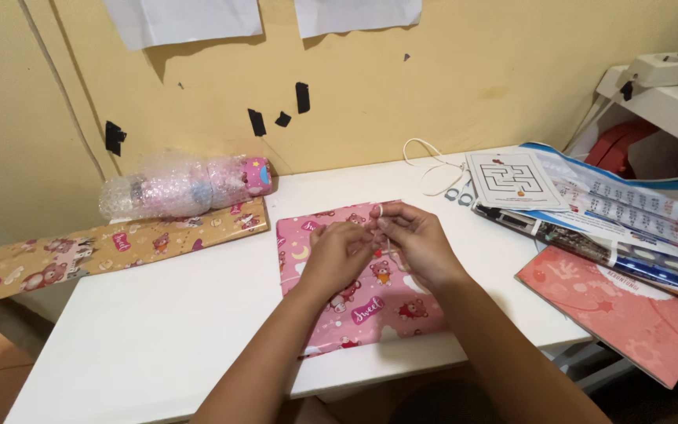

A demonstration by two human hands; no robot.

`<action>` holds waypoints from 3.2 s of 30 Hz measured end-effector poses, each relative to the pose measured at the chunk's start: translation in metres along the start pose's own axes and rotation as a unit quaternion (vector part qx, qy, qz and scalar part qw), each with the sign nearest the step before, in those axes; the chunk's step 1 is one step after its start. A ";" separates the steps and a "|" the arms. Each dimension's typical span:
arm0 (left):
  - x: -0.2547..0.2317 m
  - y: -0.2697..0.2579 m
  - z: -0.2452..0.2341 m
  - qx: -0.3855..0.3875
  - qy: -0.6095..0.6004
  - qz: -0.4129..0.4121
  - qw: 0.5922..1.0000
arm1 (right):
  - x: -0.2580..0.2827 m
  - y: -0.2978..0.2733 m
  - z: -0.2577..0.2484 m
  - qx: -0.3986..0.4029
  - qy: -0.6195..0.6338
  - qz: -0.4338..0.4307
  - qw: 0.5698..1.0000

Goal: The person wraps two flat items with patterned paper and ties each with a white string. They then unwrap a cylindrical item from bubble wrap and rewrap it with bubble wrap. The wrapped items are placed on a nearby shelf.

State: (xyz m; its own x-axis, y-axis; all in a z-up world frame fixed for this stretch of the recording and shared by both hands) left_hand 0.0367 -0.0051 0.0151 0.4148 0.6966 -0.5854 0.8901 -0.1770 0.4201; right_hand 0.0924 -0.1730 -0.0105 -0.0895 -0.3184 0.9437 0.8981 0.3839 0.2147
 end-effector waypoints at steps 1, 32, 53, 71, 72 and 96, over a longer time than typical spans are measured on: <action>0.001 0.000 -0.001 -0.004 0.007 0.022 1.000 | 0.008 -0.003 0.010 0.003 -0.004 0.005 1.000; 0.023 -0.051 -0.069 -0.067 0.024 0.044 0.996 | 0.028 -0.036 0.043 0.011 -0.611 -0.133 0.780; 0.080 -0.104 -0.110 -0.091 -0.084 -0.270 0.955 | 0.026 -0.044 0.066 -0.019 -0.648 -0.185 0.738; 0.075 -0.107 -0.141 0.018 0.052 -0.236 0.970 | 0.029 -0.035 0.090 0.043 -0.597 -0.174 0.782; 0.074 -0.105 -0.143 0.027 0.075 -0.219 0.973 | 0.030 -0.034 0.087 0.051 -0.587 -0.168 0.790; 0.014 -0.031 -0.042 0.098 0.114 -0.083 0.985 | 0.025 -0.031 0.084 0.042 -0.524 -0.042 0.850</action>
State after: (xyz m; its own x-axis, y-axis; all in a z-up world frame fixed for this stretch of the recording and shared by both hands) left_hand 0.0070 0.0392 0.0237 0.2281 0.8609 -0.4548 0.9705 -0.1636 0.1770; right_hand 0.0261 -0.1199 0.0279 -0.5254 0.5820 0.6206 0.8398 0.4718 0.2685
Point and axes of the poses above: each hand's wrist, its own y-axis towards the middle knuckle, its own z-axis out of the palm, x = y × z, the point moved 4 cm from there along y, towards the middle knuckle, and after that the axes turned 4 degrees about z, right-handed, at the moved point
